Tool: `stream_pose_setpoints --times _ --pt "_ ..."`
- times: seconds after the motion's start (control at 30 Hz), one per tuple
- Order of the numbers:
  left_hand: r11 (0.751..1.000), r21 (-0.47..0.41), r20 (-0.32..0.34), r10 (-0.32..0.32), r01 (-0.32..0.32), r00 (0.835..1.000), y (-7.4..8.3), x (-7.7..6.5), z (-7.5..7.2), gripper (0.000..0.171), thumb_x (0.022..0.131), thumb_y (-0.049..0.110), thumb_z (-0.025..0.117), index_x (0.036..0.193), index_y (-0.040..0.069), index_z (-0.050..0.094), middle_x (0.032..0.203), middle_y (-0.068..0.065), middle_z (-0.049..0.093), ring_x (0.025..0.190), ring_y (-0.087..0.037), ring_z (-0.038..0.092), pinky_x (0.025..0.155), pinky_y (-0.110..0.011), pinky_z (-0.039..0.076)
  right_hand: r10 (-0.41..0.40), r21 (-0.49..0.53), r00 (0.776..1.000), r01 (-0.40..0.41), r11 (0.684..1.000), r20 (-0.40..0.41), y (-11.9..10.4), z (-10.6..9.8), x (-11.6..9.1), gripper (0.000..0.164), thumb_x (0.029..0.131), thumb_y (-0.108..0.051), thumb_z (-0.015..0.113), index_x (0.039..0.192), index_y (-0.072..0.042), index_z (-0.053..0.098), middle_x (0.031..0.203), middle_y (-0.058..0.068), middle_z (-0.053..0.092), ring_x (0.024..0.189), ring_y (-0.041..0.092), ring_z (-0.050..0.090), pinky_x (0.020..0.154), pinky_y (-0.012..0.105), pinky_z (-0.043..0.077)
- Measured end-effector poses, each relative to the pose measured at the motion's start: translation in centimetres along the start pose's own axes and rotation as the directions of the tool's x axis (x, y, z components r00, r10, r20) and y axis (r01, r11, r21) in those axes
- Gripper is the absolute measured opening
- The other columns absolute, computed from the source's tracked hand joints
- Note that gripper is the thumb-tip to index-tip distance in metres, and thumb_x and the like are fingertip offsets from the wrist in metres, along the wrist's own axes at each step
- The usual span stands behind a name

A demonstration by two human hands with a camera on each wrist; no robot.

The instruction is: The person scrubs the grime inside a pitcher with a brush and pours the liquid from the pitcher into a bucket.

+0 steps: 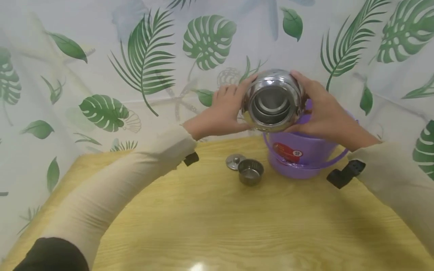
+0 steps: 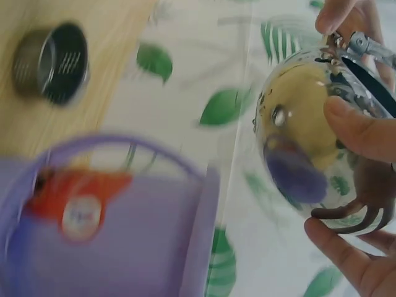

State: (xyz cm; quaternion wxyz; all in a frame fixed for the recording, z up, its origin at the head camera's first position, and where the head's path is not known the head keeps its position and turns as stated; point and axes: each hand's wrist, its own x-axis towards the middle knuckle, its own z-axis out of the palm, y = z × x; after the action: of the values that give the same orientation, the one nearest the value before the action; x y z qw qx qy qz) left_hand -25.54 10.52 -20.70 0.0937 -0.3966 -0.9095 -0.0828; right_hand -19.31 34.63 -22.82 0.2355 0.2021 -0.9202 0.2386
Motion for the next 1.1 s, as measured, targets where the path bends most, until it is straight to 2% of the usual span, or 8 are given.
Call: stream_pose_setpoints --times 0.1,0.2,0.3,0.5,0.63,0.8,0.97,1.1 --pt "0.999 -0.014 0.022 -0.032 0.032 0.999 -1.1 -2.2 -0.6 0.105 0.080 0.046 0.066 0.151 0.025 -0.008 0.118 -0.004 0.043 0.108 -0.019 0.030 0.093 -0.033 0.026 -0.032 0.055 0.999 0.032 0.998 0.013 -1.6 1.5 0.4 0.128 0.049 0.002 0.090 0.151 -0.022 0.016 0.139 0.020 0.037 0.107 0.037 0.049 0.073 0.000 0.042" --pt "0.997 -0.025 0.045 -0.067 0.068 0.997 -2.3 -4.3 -0.8 0.106 0.078 0.046 0.068 0.151 0.024 -0.006 0.118 -0.007 0.044 0.108 -0.022 0.031 0.094 -0.036 0.027 -0.045 0.108 0.998 0.040 0.993 0.043 -3.1 3.2 0.6 0.125 0.053 0.000 0.089 0.151 -0.024 0.015 0.139 0.019 0.038 0.108 0.035 0.050 0.074 0.022 0.055" --pt "0.993 -0.056 0.072 -0.097 0.102 0.993 -3.4 -6.2 -0.5 0.104 0.079 0.046 0.068 0.151 0.024 -0.004 0.118 -0.010 0.046 0.109 -0.025 0.032 0.095 -0.040 0.028 -0.059 0.159 0.996 0.047 0.986 0.073 -4.1 5.2 0.8 0.124 0.055 -0.002 0.088 0.151 -0.026 0.014 0.141 0.018 0.037 0.109 0.032 0.052 0.075 0.044 0.054" --pt "0.981 -0.118 0.138 -0.139 0.156 0.981 -5.7 -9.2 0.8 0.102 0.080 0.046 0.067 0.151 0.023 -0.002 0.117 -0.013 0.047 0.105 -0.026 0.033 0.093 -0.043 0.029 -0.081 0.280 0.988 0.042 0.959 0.128 -4.7 9.7 0.9 0.120 0.057 -0.002 0.088 0.151 -0.020 0.016 0.139 0.019 0.039 0.106 0.029 0.052 0.072 0.035 0.057" --pt "0.972 -0.134 0.163 -0.168 0.191 0.972 -7.0 -10.8 1.8 0.102 0.078 0.044 0.070 0.151 0.021 0.002 0.115 -0.015 0.049 0.102 -0.027 0.035 0.095 -0.044 0.029 -0.082 0.329 0.979 0.017 0.944 0.184 -4.8 12.5 1.0 0.119 0.058 -0.008 0.088 0.151 -0.020 0.014 0.141 0.020 0.037 0.107 0.034 0.053 0.072 0.037 0.057" --pt "0.966 -0.122 0.194 -0.204 0.230 0.960 -8.6 -12.4 3.1 0.102 0.077 0.042 0.072 0.151 0.019 0.005 0.105 -0.013 0.052 0.095 -0.026 0.036 0.090 -0.043 0.031 -0.047 0.391 0.966 -0.059 0.919 0.256 -5.2 15.6 1.1 0.120 0.060 -0.011 0.088 0.151 -0.023 0.012 0.147 0.018 0.031 0.108 0.035 0.053 0.073 0.037 0.057" --pt "0.959 -0.125 0.226 -0.222 0.254 0.949 -10.2 -13.6 4.8 0.102 0.077 0.041 0.073 0.151 0.017 0.006 0.104 -0.014 0.055 0.102 -0.031 0.041 0.097 -0.048 0.032 -0.059 0.463 0.954 -0.089 0.882 0.294 -5.4 18.2 1.1 0.118 0.060 -0.010 0.088 0.151 -0.022 0.014 0.147 0.016 0.031 0.104 0.033 0.054 0.073 0.035 0.057" --pt "0.950 -0.155 0.238 -0.232 0.272 0.943 -11.0 -14.5 5.9 0.101 0.077 0.040 0.074 0.150 0.015 0.008 0.102 -0.014 0.056 0.101 -0.031 0.041 0.092 -0.045 0.033 -0.065 0.464 0.947 -0.094 0.881 0.315 -5.5 19.7 0.8 0.115 0.061 -0.013 0.087 0.151 -0.022 0.015 0.145 0.014 0.035 0.098 0.028 0.055 0.072 0.036 0.055"
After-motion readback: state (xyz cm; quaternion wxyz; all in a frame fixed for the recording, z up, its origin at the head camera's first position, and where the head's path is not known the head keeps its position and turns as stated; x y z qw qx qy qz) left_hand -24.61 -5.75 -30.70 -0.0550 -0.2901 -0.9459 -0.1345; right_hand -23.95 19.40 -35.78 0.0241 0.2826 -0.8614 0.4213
